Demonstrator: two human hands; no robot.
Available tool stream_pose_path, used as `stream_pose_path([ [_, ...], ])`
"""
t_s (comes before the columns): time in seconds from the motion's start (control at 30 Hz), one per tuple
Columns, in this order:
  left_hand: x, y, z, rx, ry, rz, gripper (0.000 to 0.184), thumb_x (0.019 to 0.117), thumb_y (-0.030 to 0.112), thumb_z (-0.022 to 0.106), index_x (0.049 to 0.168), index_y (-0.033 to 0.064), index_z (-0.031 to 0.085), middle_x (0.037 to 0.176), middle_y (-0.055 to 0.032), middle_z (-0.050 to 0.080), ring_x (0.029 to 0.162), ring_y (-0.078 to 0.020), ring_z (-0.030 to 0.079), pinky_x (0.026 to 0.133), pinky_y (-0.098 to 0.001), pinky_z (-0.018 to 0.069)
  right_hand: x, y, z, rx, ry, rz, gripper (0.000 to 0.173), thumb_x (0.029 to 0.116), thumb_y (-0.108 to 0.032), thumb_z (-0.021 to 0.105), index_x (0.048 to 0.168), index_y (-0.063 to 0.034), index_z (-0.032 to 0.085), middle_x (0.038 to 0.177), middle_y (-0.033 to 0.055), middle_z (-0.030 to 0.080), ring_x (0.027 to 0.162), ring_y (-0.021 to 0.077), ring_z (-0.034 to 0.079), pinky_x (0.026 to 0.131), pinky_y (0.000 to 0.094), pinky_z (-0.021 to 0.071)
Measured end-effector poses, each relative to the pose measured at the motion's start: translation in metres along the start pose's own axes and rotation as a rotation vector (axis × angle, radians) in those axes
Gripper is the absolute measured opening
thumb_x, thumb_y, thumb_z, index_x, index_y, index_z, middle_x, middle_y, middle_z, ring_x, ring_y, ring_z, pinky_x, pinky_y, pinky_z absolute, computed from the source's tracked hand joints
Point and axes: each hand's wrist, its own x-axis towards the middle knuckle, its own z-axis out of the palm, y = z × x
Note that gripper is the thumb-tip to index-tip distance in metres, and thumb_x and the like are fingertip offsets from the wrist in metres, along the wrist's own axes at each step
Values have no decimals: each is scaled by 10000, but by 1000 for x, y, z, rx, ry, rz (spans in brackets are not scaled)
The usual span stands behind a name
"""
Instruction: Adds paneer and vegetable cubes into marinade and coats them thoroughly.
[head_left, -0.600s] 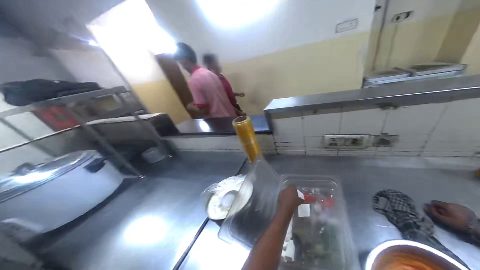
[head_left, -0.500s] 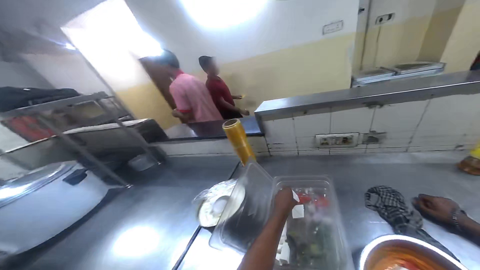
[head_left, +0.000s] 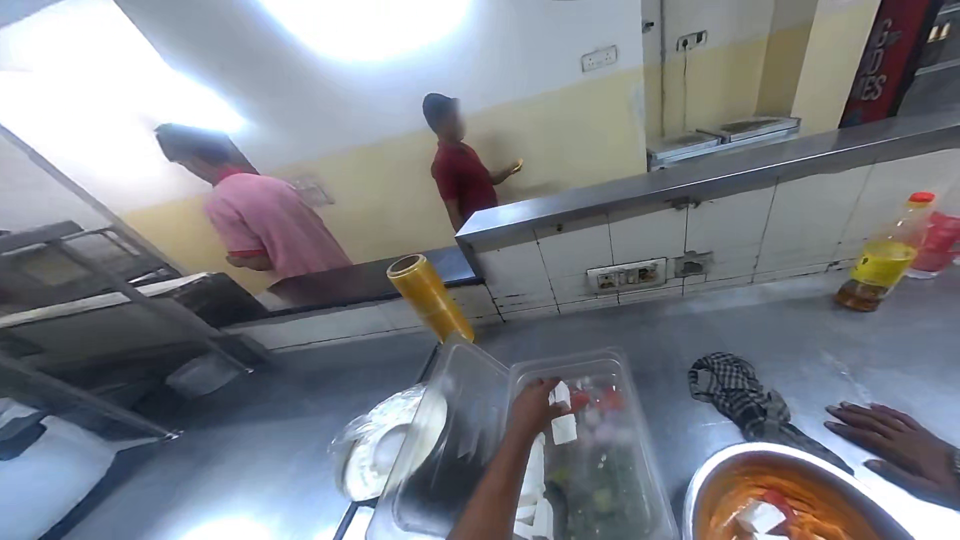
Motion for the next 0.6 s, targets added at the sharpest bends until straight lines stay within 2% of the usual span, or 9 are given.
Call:
stream_pose_path([
  [0.1, -1, -3, -2, -43, 17, -24, 772, 909, 364, 754, 1570, 178, 401, 1449, -236, 519, 1332, -407, 516, 1101, -564, 427, -2, -4, 0, -6, -4, 23, 440, 898, 130, 618, 1331, 61, 598, 1263, 239, 654, 1094, 283, 678, 867, 390, 569],
  [0.17, -3, -4, -5, -67, -12, -67, 874, 883, 398, 778, 1575, 80, 349, 1454, -261, 508, 1337, -411, 512, 1122, -552, 407, -5, -7, 1, -2, 4, 37, 416, 902, 131, 615, 1313, 67, 608, 1258, 240, 656, 1095, 285, 676, 865, 384, 567],
  [0.27, -7, -3, -9, -36, -61, -115, 756, 908, 424, 741, 1456, -18, 466, 1379, -254, 578, 1298, -386, 560, 1103, -545, 428, -7, -7, 2, 0, 6, 40, 405, 901, 131, 618, 1302, 72, 614, 1260, 248, 654, 1109, 290, 672, 879, 378, 563],
  [0.33, -9, -2, -9, -35, -58, -122, 689, 936, 398, 712, 1431, -27, 492, 1366, -257, 584, 1296, -384, 562, 1101, -546, 428, -8, -8, 3, 8, 10, 39, 406, 896, 135, 626, 1297, 74, 618, 1250, 248, 659, 1100, 292, 675, 874, 377, 565],
  [0.43, -9, -1, -5, -30, -37, -120, 644, 963, 370, 677, 1442, -17, 488, 1391, -245, 572, 1316, -376, 548, 1111, -537, 422, -8, -9, 2, 5, 0, 44, 417, 897, 129, 631, 1309, 68, 612, 1262, 238, 658, 1115, 290, 672, 883, 380, 564],
  [0.5, -10, 1, -5, -16, -30, -122, 639, 971, 336, 676, 1460, -21, 471, 1419, -252, 547, 1340, -383, 525, 1129, -524, 407, -10, -10, 2, 11, 0, 48, 399, 895, 133, 634, 1289, 74, 622, 1232, 243, 666, 1076, 287, 682, 860, 374, 570],
  [0.6, -13, 5, -6, 4, -29, -147, 626, 987, 286, 659, 1526, 64, 430, 1454, -240, 519, 1347, -385, 519, 1121, -527, 417, -12, -12, 3, 10, 2, 51, 384, 889, 142, 634, 1268, 75, 635, 1215, 244, 673, 1061, 286, 686, 851, 370, 572],
])
